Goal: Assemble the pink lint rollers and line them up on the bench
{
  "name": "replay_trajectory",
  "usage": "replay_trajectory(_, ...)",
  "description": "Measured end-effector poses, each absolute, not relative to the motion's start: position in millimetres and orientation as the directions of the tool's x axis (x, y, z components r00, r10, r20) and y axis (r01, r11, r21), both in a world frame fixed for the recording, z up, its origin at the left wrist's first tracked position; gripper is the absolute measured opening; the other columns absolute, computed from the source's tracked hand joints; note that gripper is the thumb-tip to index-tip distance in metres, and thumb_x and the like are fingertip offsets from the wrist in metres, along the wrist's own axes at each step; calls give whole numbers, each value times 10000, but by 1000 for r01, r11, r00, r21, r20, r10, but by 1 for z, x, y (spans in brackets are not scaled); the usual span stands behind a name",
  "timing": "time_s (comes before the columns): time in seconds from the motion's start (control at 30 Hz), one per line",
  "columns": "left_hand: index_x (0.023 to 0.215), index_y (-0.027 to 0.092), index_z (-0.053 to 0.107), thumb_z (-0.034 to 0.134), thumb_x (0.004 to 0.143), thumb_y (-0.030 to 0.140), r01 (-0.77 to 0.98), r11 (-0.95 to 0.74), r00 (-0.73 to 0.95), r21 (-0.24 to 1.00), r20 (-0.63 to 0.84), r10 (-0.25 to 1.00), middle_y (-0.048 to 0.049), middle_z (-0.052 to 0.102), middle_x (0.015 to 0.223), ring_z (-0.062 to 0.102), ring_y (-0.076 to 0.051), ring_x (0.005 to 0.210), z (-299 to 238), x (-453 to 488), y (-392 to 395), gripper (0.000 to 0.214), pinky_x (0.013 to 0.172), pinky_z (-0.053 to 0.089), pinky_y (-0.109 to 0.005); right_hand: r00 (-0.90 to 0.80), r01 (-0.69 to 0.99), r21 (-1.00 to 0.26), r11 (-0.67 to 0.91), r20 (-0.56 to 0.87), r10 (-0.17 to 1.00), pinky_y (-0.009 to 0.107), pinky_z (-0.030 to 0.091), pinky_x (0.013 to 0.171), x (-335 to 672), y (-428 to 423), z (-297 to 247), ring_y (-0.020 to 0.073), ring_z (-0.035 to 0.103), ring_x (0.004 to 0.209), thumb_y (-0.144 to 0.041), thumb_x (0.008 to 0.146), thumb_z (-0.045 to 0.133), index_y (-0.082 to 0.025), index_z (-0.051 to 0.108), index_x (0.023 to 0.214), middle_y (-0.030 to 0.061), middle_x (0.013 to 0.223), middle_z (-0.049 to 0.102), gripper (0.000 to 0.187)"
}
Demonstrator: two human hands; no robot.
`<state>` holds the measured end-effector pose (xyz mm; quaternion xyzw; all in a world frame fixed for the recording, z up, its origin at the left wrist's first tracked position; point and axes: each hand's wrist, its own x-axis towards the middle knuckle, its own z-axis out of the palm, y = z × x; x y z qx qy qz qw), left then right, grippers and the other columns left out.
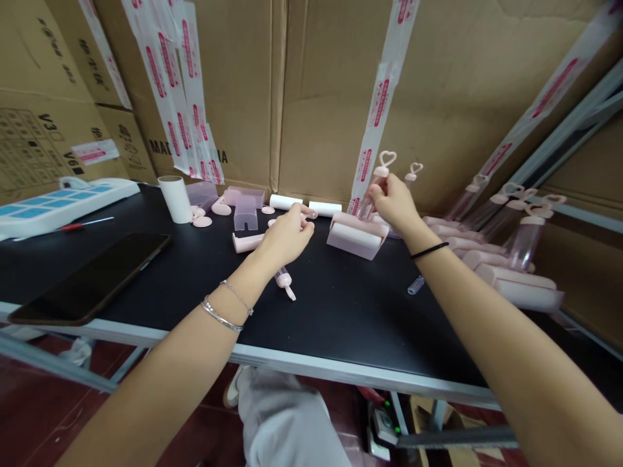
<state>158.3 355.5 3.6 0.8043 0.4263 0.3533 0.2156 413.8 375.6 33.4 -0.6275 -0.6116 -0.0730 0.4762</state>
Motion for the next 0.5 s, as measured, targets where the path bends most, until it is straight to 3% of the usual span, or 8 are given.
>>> replay_trajectory(0.13,1149,201,491,443,873,262,549,-538,383,640,380,842,-58,704,968,649,-186,872,5,158,354,286,809,469,-319,229,837,-500,221,687,690,475,491,811,402,368,15,249,597,794,-320,805,533,-235,476,788,59,790,605,104)
replay_trajectory(0.33,1134,214,496,443,875,283,554,-544,387,630,384,838,-48,715,961,650,-194,889,4,157,356,273,811,466,-329,227,740,-580,341,693,684,450,518,790,408,366,8,205,598,779,-360,791,545,-223,485,868,41,826,600,168)
replay_trajectory(0.5,1135,229,498,443,875,296,561,-546,384,622,388,838,-40,715,964,647,-195,884,5,156,354,274,812,461,-335,425,648,-695,312,669,610,451,531,654,475,355,29,211,598,701,-286,735,580,-222,488,897,52,837,602,197)
